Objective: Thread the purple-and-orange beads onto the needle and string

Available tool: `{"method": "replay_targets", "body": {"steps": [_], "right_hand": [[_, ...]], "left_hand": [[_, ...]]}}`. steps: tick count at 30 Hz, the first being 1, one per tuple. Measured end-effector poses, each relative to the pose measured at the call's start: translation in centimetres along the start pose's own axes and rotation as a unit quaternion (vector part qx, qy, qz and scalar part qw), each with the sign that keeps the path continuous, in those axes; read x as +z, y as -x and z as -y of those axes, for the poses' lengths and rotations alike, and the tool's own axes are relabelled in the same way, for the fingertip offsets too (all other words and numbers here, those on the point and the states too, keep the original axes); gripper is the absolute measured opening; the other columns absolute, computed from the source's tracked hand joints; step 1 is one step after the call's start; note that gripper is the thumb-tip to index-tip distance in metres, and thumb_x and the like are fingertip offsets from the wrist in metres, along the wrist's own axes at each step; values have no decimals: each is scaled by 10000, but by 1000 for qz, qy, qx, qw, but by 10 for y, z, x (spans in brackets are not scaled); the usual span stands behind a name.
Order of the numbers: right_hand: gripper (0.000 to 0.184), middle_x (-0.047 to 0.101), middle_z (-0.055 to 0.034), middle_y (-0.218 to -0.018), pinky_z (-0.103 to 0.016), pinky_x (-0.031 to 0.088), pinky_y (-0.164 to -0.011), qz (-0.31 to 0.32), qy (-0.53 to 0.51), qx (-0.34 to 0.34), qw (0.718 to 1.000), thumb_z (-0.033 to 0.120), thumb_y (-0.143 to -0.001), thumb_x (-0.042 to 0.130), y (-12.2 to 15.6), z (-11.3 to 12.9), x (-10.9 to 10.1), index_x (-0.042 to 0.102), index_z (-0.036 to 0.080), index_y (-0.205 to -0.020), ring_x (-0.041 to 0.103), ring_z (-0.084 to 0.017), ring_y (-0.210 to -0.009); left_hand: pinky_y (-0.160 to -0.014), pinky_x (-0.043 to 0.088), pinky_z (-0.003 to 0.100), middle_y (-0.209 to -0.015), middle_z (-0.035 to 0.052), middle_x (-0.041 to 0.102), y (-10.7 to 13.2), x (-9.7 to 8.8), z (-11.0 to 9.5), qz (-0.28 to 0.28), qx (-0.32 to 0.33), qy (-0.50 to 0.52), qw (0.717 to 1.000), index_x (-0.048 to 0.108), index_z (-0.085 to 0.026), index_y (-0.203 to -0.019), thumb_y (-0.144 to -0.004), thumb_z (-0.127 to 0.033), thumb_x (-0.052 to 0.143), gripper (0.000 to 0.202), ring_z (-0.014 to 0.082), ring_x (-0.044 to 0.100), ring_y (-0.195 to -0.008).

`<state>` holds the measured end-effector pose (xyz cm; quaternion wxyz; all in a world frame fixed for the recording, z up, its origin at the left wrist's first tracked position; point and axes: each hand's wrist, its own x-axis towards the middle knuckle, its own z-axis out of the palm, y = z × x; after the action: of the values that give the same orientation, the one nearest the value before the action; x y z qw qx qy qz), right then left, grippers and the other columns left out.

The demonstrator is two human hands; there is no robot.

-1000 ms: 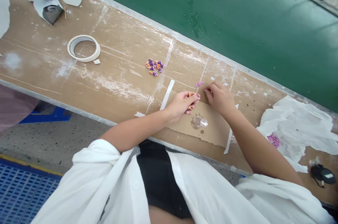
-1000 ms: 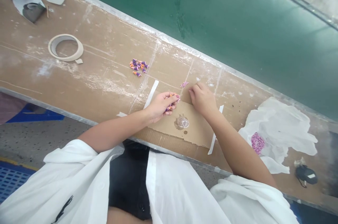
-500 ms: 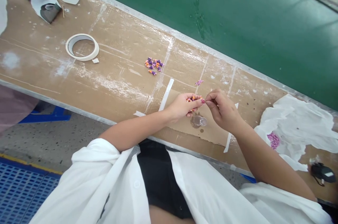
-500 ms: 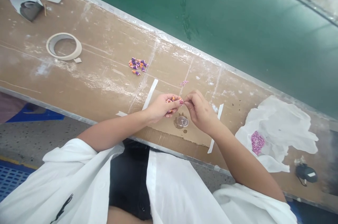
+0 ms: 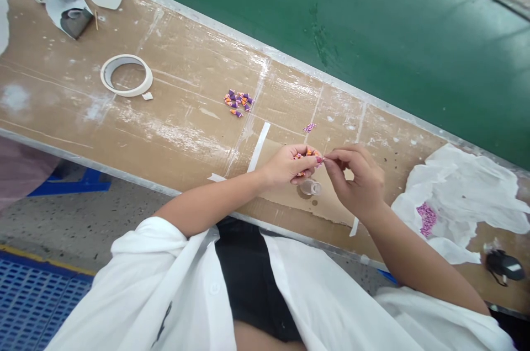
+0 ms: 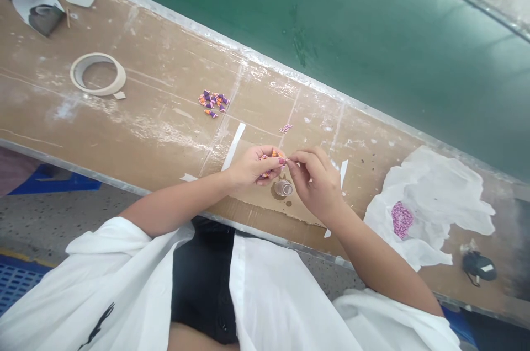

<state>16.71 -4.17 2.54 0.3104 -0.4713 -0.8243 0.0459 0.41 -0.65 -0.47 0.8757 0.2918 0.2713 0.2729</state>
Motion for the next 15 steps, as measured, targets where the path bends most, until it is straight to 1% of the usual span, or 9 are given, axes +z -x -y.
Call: {"method": "replay_targets", "body": {"steps": [3,6,8,11,15], "right_hand": [[166,596,-17,-805,-252,441,-530,-12,-25,20,999,78,-867,613,1,4,1,574,222,-938,533,-119,-631],[175,584,-1,-768,-239,438,-517,-17,-59,43,997,64,-844,624,0,6,1,581,225,-898,523,-110,-615],[172,572,8,-734,-234,434,-515,-9,-93,66,993,60,-834,622,-2,6,0,583,226,-858,525,-109,-614],[148,568,4,-715,-245,429,-515,29,-164,110,980,83,-828,615,-4,3,-5,590,226,-803,542,-122,-631],[102,594,-21,-723,-275,428,-520,98,-242,155,953,160,-836,616,-9,-3,-12,604,222,-755,560,-149,-654]], "left_hand": [[-382,261,139,-484,-90,424,1,0,2,8,22,-3,1000,503,-160,-774,-845,-221,581,121,14,323,-396],[-391,272,149,-490,-96,425,0,-2,4,18,54,-5,998,500,-165,-796,-807,-285,627,175,17,334,-404],[-401,281,162,-488,-102,420,0,-3,5,19,74,-20,997,501,-164,-801,-779,-317,651,215,20,341,-404],[-438,295,174,-509,-101,421,2,-4,3,12,92,-68,993,504,-161,-784,-757,-327,663,231,14,358,-420],[-535,335,177,-564,-81,443,5,-3,-5,14,103,-146,984,519,-149,-736,-772,-265,617,156,10,402,-504]]}}
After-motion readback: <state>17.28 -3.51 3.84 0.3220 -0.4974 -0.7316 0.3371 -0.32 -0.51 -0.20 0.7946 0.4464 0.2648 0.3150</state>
